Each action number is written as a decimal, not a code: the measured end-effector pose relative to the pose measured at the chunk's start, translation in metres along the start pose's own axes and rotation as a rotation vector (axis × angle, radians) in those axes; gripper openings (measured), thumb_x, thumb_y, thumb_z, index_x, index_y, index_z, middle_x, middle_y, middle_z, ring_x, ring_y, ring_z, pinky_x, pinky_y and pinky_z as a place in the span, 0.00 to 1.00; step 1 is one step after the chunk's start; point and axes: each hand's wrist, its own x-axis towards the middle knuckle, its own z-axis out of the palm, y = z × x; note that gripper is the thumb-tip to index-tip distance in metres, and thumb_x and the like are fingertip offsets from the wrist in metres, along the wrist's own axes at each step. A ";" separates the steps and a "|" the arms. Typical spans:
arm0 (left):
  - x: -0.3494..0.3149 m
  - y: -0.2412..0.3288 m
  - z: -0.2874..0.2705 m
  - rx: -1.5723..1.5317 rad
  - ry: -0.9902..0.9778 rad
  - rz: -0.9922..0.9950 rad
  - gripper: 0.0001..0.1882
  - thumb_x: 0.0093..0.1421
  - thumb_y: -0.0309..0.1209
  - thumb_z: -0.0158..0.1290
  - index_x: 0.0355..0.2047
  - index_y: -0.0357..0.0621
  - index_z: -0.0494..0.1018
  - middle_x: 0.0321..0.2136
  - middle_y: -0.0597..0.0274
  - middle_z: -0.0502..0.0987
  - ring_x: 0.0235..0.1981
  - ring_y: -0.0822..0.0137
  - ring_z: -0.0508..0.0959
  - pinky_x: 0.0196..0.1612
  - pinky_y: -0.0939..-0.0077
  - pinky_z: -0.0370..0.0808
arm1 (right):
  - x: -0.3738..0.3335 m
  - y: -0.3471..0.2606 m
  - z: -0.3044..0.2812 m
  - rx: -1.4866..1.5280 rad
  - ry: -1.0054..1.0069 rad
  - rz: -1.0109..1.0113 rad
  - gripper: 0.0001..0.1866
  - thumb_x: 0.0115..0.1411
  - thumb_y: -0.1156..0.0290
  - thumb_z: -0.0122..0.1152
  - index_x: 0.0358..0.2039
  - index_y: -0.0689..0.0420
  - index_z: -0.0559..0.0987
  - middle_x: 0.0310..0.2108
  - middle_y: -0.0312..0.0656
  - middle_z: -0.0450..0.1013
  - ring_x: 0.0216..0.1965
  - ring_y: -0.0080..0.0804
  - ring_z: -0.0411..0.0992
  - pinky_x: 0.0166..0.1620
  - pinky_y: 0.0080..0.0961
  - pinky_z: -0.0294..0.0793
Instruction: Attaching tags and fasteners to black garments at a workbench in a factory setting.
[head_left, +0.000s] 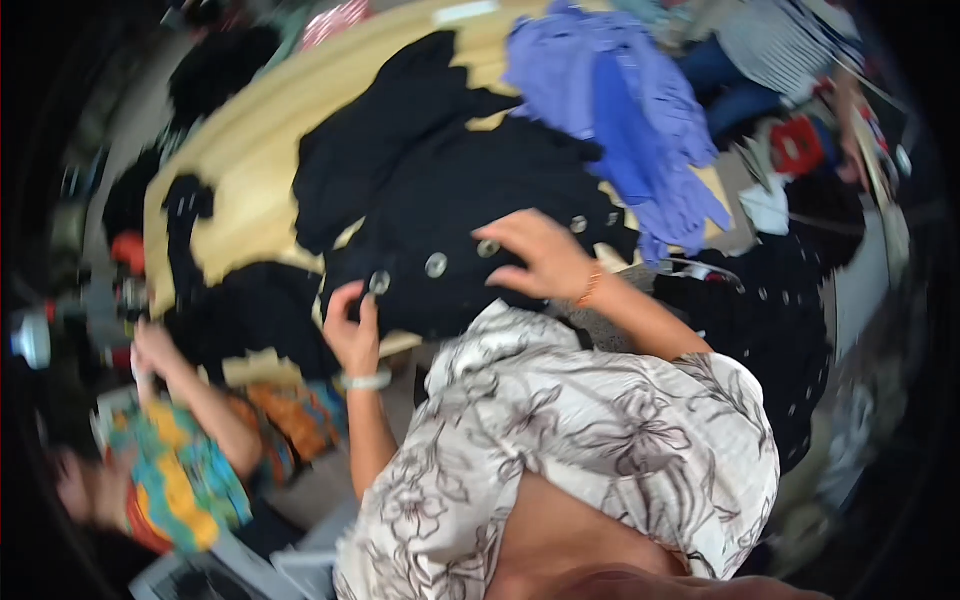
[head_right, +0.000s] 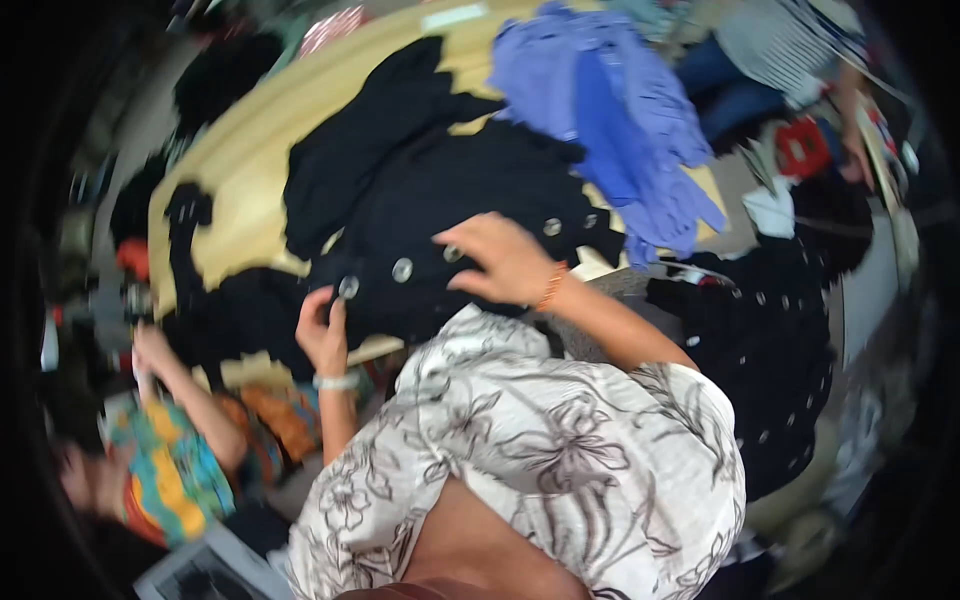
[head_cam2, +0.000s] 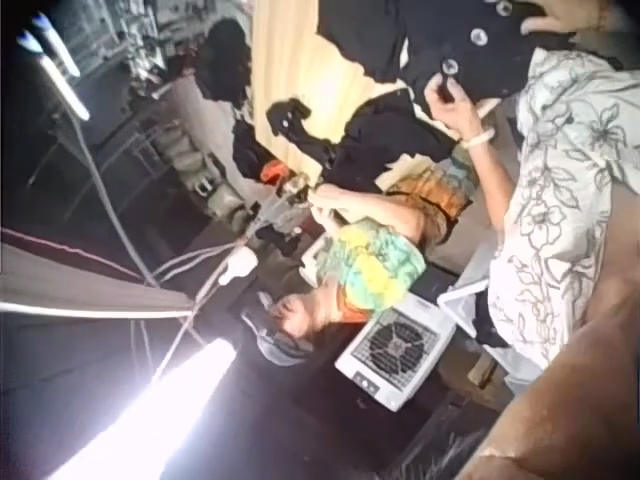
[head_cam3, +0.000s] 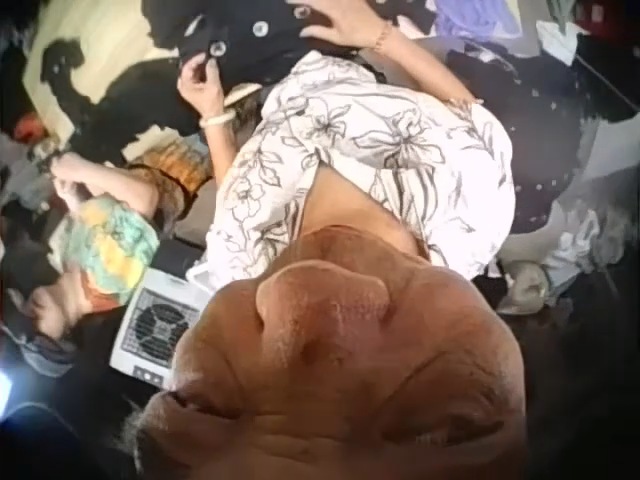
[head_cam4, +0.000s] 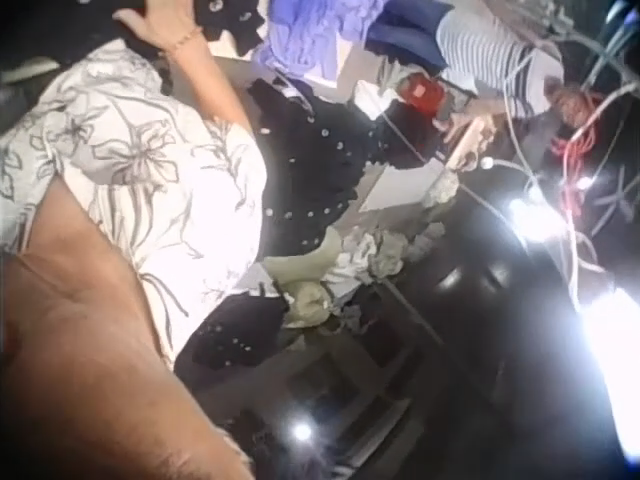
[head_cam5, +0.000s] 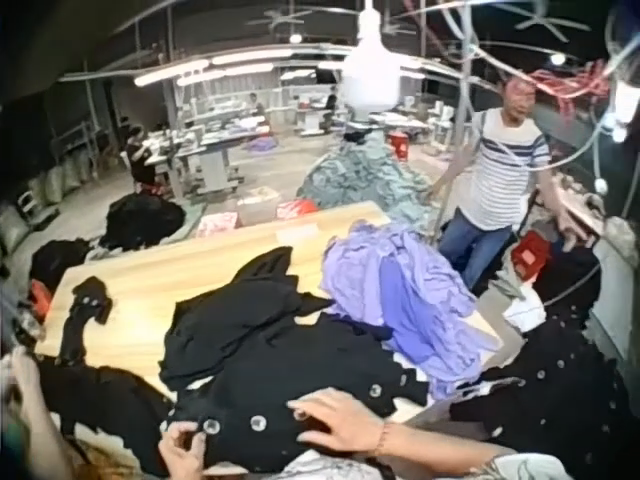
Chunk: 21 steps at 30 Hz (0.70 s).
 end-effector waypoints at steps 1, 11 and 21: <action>0.005 0.020 0.000 0.009 -0.046 0.056 0.08 0.53 0.19 0.55 0.35 0.36 0.75 0.33 0.61 0.77 0.39 0.68 0.75 0.51 0.72 0.70 | 0.005 -0.007 0.004 0.006 -0.035 0.011 0.37 0.46 0.56 0.72 0.56 0.55 0.71 0.50 0.44 0.71 0.50 0.45 0.69 0.54 0.40 0.67; -0.016 0.197 0.063 -0.193 -0.886 0.981 0.11 0.35 0.18 0.52 0.23 0.42 0.75 0.25 0.57 0.70 0.30 0.53 0.76 0.44 0.56 0.72 | 0.033 -0.021 -0.010 0.218 0.522 -0.118 0.27 0.48 0.61 0.68 0.48 0.56 0.74 0.42 0.43 0.75 0.45 0.40 0.74 0.50 0.33 0.69; -0.003 0.112 0.115 0.165 -0.756 1.042 0.30 0.56 0.24 0.56 0.58 0.34 0.62 0.54 0.42 0.68 0.57 0.43 0.65 0.60 0.55 0.61 | -0.163 -0.113 -0.148 -0.693 1.177 0.407 0.15 0.64 0.73 0.47 0.48 0.63 0.75 0.46 0.50 0.74 0.48 0.45 0.72 0.54 0.34 0.69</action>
